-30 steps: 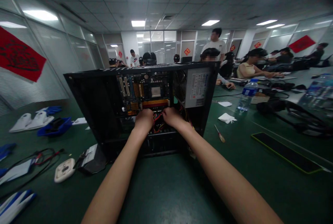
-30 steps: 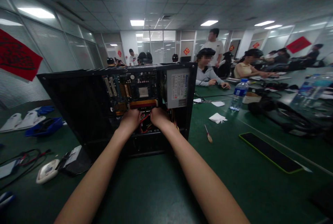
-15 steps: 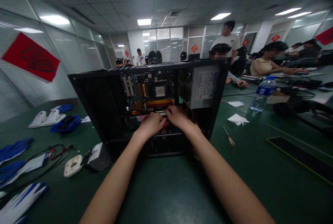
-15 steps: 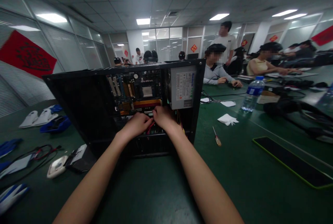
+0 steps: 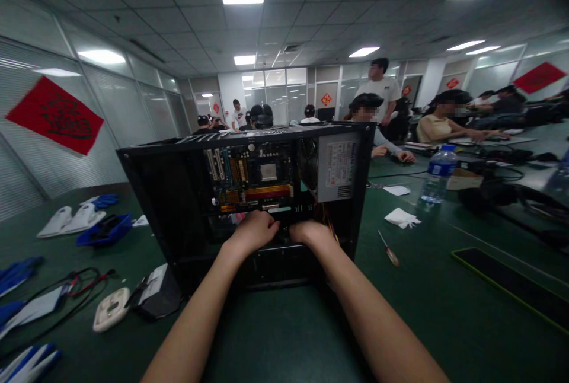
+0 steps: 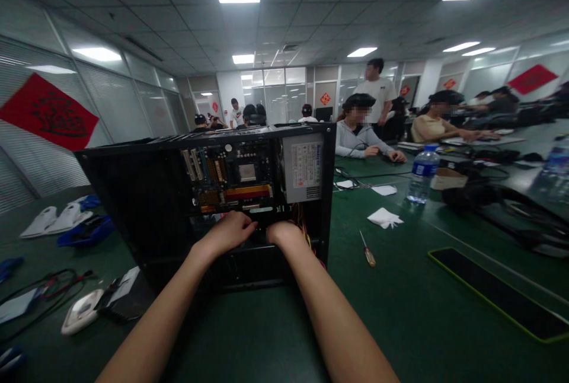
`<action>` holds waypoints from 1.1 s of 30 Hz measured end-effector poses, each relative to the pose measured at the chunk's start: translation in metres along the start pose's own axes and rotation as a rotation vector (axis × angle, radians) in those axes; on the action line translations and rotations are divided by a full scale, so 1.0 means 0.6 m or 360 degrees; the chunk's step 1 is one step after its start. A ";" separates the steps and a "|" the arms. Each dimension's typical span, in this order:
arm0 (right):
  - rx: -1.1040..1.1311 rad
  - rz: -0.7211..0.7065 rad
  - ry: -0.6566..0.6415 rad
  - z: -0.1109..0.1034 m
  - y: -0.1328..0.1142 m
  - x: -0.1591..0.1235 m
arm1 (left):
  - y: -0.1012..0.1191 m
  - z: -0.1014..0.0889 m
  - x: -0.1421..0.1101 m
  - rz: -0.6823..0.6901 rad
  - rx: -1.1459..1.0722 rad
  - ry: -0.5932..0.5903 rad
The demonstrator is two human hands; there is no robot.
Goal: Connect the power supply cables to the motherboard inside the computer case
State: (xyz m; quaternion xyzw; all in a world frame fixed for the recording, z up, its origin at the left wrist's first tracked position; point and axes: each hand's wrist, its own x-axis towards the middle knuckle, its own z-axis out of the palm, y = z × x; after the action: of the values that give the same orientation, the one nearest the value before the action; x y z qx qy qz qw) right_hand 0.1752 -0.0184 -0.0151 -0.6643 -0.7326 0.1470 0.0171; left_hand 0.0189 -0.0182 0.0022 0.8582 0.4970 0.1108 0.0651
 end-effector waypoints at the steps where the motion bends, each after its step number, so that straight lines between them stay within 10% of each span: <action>1: -0.0032 0.0074 -0.0056 -0.001 -0.001 0.001 | -0.001 0.000 -0.001 0.0000 0.0003 0.0015; 12: -0.0146 0.0050 -0.0262 -0.011 -0.011 -0.009 | -0.006 0.005 0.000 0.0110 -0.0050 0.0032; 23: 0.0078 -0.0525 0.0240 -0.007 -0.008 -0.013 | -0.006 0.005 0.001 0.0141 -0.0111 0.0082; 33: 0.0378 -0.0476 0.0976 -0.025 -0.034 -0.039 | -0.008 -0.020 -0.001 0.0288 -0.0677 0.0619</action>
State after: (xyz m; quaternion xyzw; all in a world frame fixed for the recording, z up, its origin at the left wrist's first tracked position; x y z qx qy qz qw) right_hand 0.1614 -0.0401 0.0080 -0.5564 -0.7604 0.0208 0.3344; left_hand 0.0112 -0.0164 0.0125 0.8288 0.3873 0.3800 0.1368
